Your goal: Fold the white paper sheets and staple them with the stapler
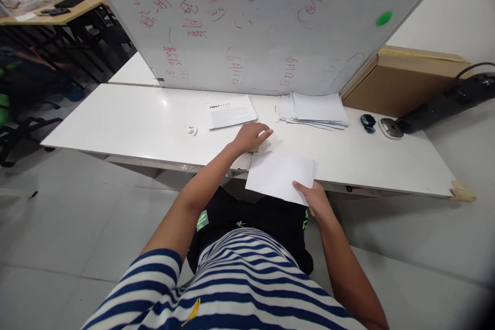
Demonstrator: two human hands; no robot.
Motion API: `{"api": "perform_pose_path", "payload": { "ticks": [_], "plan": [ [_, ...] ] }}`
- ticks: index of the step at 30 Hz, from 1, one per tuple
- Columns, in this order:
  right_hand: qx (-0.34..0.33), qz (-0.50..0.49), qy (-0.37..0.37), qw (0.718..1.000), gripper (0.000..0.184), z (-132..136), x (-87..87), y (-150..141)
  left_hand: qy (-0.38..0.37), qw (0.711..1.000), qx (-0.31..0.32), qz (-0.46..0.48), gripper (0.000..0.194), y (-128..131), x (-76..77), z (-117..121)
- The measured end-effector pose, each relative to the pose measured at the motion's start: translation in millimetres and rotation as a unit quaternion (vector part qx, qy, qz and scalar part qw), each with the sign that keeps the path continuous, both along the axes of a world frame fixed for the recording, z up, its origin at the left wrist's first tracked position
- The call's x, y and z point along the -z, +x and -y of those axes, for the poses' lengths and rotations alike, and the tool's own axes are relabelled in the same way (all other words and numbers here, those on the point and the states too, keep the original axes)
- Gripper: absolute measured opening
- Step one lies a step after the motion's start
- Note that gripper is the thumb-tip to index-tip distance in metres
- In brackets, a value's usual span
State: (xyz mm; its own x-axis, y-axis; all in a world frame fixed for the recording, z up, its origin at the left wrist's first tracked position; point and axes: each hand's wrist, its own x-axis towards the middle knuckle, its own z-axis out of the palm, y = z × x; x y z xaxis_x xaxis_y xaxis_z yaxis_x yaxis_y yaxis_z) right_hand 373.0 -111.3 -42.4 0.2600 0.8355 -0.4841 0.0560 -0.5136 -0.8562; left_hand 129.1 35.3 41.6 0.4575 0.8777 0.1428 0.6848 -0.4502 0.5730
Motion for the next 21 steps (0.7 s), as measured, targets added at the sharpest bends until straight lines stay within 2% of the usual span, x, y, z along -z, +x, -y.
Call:
{"api": "perform_pose_path", "payload": {
  "ticks": [8, 12, 21],
  "plan": [
    [-0.017, 0.023, -0.008, 1.000, 0.049, -2, -1.2, 3, -0.016, 0.998, -0.005, -0.053, 0.045, 10, 30.8, -10],
    [-0.017, 0.016, -0.009, 1.000, 0.049, -1, -1.1, 4, -0.010, 0.997, -0.003, -0.080, 0.049, 10, 33.2, -13],
    [-0.010, 0.019, -0.019, 1.000, 0.054, 5, -1.9, 4, -0.077, 0.990, 0.019, -0.116, 0.055, 14, 30.6, -18]
  ]
}}
